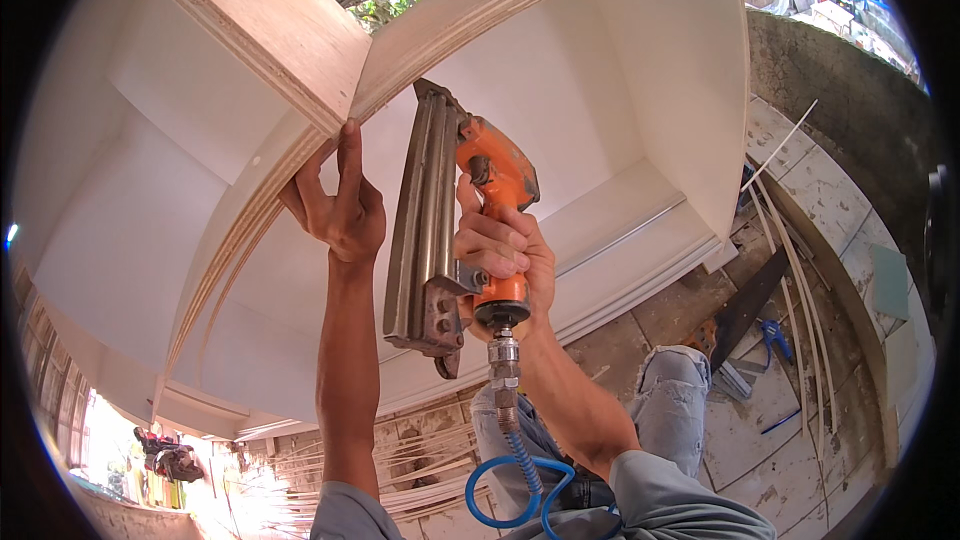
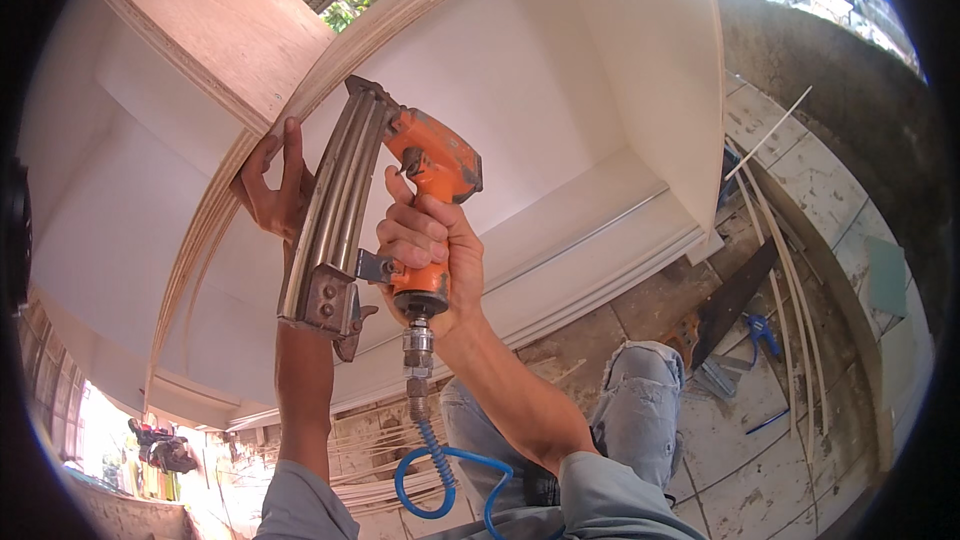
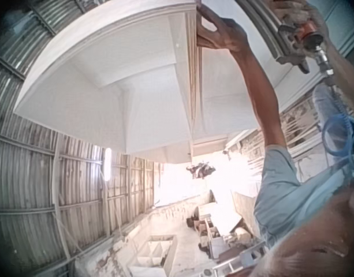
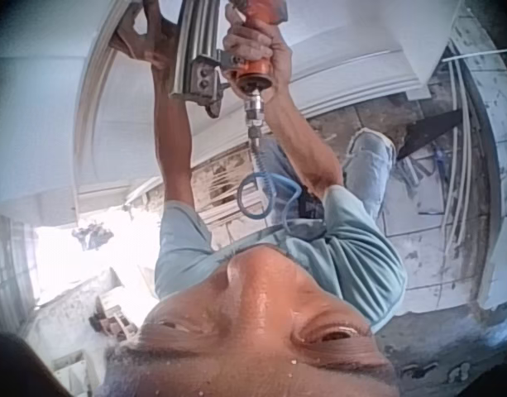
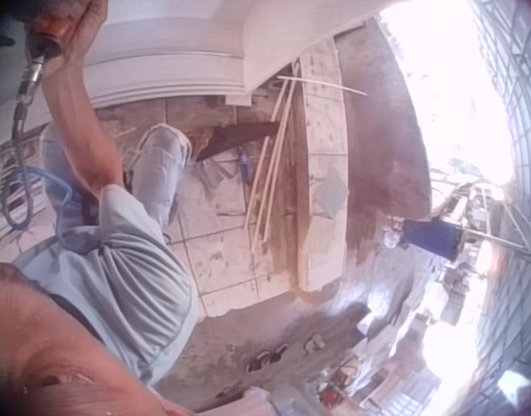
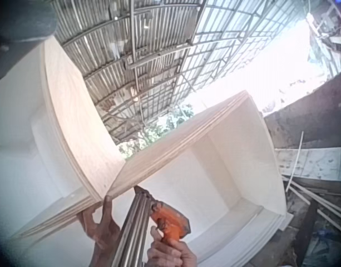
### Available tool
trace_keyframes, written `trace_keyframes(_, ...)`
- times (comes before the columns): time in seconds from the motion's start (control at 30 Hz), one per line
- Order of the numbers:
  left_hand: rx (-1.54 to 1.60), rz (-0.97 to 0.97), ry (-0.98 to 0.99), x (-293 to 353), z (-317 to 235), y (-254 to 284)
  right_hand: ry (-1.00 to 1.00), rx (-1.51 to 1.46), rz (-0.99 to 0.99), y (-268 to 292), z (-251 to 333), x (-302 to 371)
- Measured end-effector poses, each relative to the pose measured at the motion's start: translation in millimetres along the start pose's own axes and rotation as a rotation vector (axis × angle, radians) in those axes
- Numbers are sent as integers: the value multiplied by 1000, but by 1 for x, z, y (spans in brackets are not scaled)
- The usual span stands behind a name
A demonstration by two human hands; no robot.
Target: The person attaches thin wood strips to a cabinet unit, marking measurements with a pen, cutting a strip with a saw, and then securing it using a pneumatic nail gun.
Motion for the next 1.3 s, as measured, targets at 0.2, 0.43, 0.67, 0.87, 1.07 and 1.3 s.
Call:
trace_keyframes(0.2,2,-3,3,1,-1,-1,2,-18,12,-1,-2,0)
trace_keyframes(0.43,-2,3,0,1,-1,-2,-28,-83,67,2,-2,0)
trace_keyframes(0.67,2,0,13,1,-1,-2,-65,-53,109,5,-1,0)
trace_keyframes(0.87,-16,2,2,1,-3,-2,-71,-63,113,4,1,0)
trace_keyframes(1.07,0,9,9,2,-1,-3,-54,-83,85,3,-2,0)
trace_keyframes(1.3,-4,-18,5,2,-4,-4,21,5,-47,5,8,4)
Point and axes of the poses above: each hand's wrist, its own x-axis away from the middle knuckle, its own y-axis out of the back of the hand, z = x × y, the point moved 7 cm from there along -x, towards the middle knuckle, and after that the axes turned 6 degrees about x, right-handed, at the moved point
